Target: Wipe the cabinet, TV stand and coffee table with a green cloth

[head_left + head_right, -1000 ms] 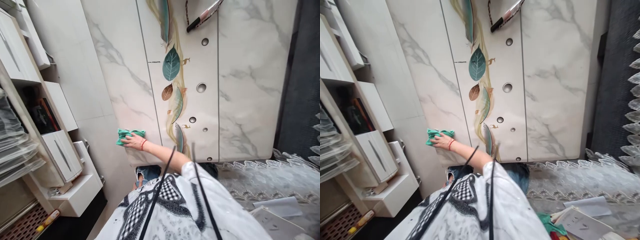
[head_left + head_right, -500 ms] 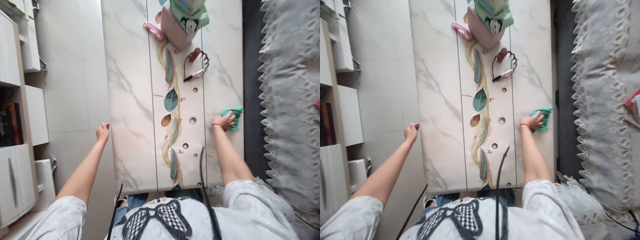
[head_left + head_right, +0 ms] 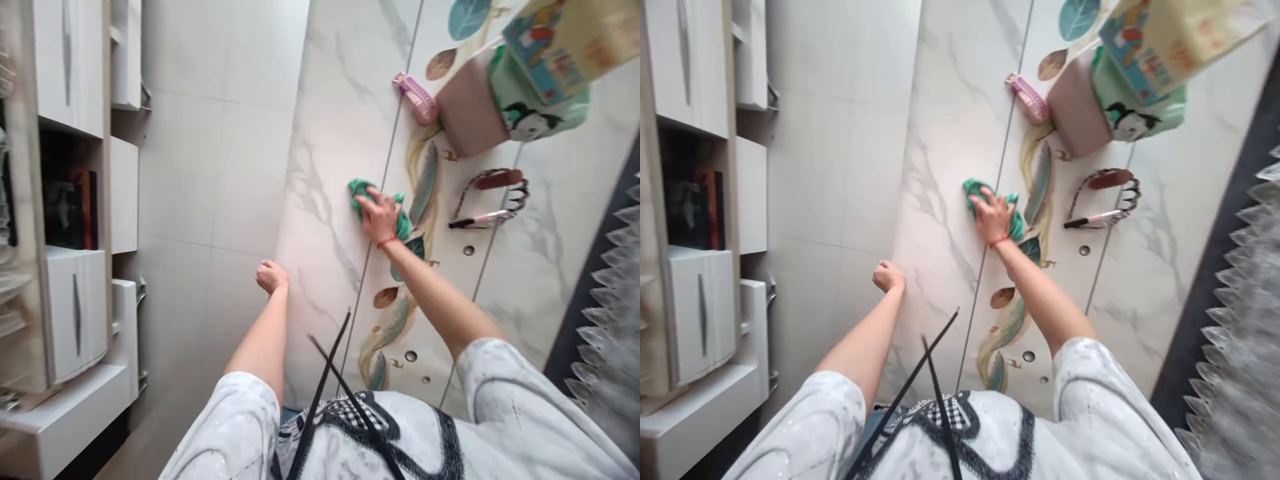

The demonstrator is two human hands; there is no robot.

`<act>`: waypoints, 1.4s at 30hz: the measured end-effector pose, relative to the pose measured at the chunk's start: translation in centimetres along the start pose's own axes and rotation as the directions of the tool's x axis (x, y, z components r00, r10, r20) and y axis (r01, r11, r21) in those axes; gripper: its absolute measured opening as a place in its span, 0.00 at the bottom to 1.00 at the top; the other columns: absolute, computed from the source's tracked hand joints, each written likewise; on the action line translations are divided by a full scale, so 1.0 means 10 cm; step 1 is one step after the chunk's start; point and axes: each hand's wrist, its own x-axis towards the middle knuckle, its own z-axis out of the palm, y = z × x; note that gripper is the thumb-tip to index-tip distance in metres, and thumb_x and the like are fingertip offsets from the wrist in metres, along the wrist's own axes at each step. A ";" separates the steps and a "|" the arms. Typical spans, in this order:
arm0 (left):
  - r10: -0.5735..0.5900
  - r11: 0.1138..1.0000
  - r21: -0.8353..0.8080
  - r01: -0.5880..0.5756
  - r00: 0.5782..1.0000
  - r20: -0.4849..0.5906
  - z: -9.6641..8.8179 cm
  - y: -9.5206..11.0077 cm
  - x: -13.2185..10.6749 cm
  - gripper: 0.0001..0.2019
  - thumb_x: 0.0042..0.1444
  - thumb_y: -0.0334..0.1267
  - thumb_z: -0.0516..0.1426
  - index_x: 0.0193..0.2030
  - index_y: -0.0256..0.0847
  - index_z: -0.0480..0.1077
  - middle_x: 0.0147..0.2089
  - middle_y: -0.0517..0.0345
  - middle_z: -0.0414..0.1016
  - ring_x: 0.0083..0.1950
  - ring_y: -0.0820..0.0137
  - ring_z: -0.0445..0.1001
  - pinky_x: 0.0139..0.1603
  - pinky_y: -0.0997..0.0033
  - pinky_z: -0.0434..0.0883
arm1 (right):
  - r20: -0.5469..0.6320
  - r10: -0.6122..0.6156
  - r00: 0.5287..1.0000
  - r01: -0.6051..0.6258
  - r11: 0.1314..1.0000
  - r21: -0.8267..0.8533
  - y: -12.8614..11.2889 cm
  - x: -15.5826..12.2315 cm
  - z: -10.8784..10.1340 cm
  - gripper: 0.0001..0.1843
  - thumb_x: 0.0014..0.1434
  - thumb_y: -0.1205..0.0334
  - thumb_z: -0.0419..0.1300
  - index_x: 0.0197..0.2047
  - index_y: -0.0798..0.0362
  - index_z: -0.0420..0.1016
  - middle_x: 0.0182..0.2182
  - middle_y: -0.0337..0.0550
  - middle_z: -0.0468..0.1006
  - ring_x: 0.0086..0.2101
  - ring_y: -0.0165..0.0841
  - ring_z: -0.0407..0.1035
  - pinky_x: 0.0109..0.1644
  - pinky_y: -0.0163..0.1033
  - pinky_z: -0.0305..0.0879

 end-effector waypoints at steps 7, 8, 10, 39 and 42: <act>0.025 0.999 0.026 -0.025 1.000 0.005 0.06 -0.08 0.02 0.25 0.73 0.33 0.44 0.40 0.30 0.83 0.47 0.26 0.84 0.54 0.46 0.82 0.54 0.54 0.71 | -0.112 0.086 0.990 -0.081 0.995 0.050 -0.73 2.24 -0.37 0.28 0.78 0.68 0.46 0.74 0.59 0.73 0.79 0.53 0.59 0.74 0.53 0.51 0.72 0.77 0.49; 0.030 0.999 0.031 -0.031 1.000 0.007 0.05 -0.09 0.02 0.25 0.73 0.33 0.44 0.40 0.30 0.83 0.48 0.25 0.84 0.57 0.45 0.81 0.54 0.53 0.71 | -0.097 0.068 0.993 -0.066 0.997 0.031 -0.83 2.12 -0.32 0.29 0.77 0.69 0.47 0.75 0.58 0.72 0.80 0.52 0.57 0.75 0.54 0.50 0.73 0.77 0.49; 0.029 0.999 0.042 -0.030 0.999 0.018 0.04 -0.10 0.02 0.26 0.73 0.32 0.43 0.41 0.28 0.83 0.48 0.24 0.84 0.59 0.44 0.80 0.56 0.51 0.71 | 0.047 -0.098 0.994 0.098 0.995 0.017 -1.04 1.46 -0.14 0.30 0.74 0.70 0.49 0.74 0.51 0.75 0.81 0.44 0.57 0.75 0.54 0.52 0.75 0.77 0.53; 0.081 0.995 0.042 -0.087 0.987 0.137 -0.03 -0.11 0.02 0.25 0.74 0.32 0.42 0.40 0.32 0.80 0.50 0.26 0.83 0.59 0.46 0.80 0.61 0.52 0.68 | 0.368 -0.438 0.821 0.381 0.898 0.218 -0.14 -0.63 0.03 0.21 0.75 0.57 0.49 0.48 0.40 0.86 0.58 0.43 0.85 0.58 0.40 0.75 0.62 0.60 0.69; 0.046 0.997 0.061 -0.054 0.990 0.131 -0.03 -0.09 0.03 0.25 0.75 0.33 0.42 0.42 0.31 0.80 0.52 0.24 0.83 0.56 0.46 0.82 0.58 0.53 0.69 | 0.243 -0.244 0.939 0.269 0.960 -0.076 0.43 0.58 -0.41 0.23 0.67 0.68 0.55 0.59 0.52 0.84 0.73 0.52 0.72 0.68 0.49 0.64 0.68 0.69 0.58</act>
